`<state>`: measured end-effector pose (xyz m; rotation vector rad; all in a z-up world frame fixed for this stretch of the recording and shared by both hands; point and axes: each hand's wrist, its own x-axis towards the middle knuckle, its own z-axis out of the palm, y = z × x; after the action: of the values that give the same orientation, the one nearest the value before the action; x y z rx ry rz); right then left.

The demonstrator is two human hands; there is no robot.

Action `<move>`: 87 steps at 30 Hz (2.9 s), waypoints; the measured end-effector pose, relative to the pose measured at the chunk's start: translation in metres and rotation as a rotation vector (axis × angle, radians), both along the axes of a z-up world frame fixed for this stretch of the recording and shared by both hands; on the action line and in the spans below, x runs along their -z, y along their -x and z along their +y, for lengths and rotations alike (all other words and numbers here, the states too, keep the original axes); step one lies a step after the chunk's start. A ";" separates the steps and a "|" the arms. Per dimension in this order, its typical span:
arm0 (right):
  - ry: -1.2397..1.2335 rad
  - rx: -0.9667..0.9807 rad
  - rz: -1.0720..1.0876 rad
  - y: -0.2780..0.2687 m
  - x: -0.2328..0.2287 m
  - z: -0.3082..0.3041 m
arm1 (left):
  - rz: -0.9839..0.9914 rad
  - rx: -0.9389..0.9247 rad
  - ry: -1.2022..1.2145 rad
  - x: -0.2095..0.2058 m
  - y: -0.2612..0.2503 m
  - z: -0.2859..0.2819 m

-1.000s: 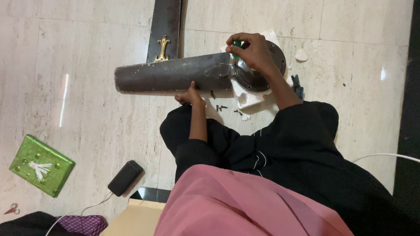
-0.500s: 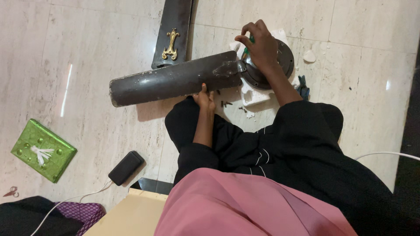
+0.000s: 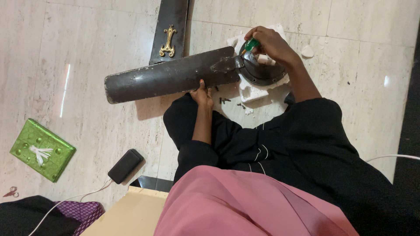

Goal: The person wipes a fan blade with a cloth, then attaches it to the fan motor housing and secures it with screws using a screwdriver.

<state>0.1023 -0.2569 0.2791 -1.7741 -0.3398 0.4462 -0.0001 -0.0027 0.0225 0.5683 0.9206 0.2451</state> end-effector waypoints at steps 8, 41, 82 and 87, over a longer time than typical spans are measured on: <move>0.228 0.139 -0.358 0.002 0.001 0.014 | -0.078 -0.026 -0.079 -0.016 0.004 -0.004; 0.145 0.149 -0.286 0.003 0.015 0.042 | 0.006 -0.046 -0.067 -0.001 0.002 -0.003; -0.086 0.464 -0.181 0.008 0.022 0.072 | -0.033 -0.116 -0.041 0.017 -0.003 -0.001; -0.158 0.205 -0.586 -0.005 0.038 0.053 | -0.069 -0.131 -0.025 0.015 -0.009 -0.002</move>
<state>0.1074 -0.2035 0.2409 -1.7346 -0.5757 -0.2529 0.0088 -0.0046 0.0079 0.5205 0.8896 0.3926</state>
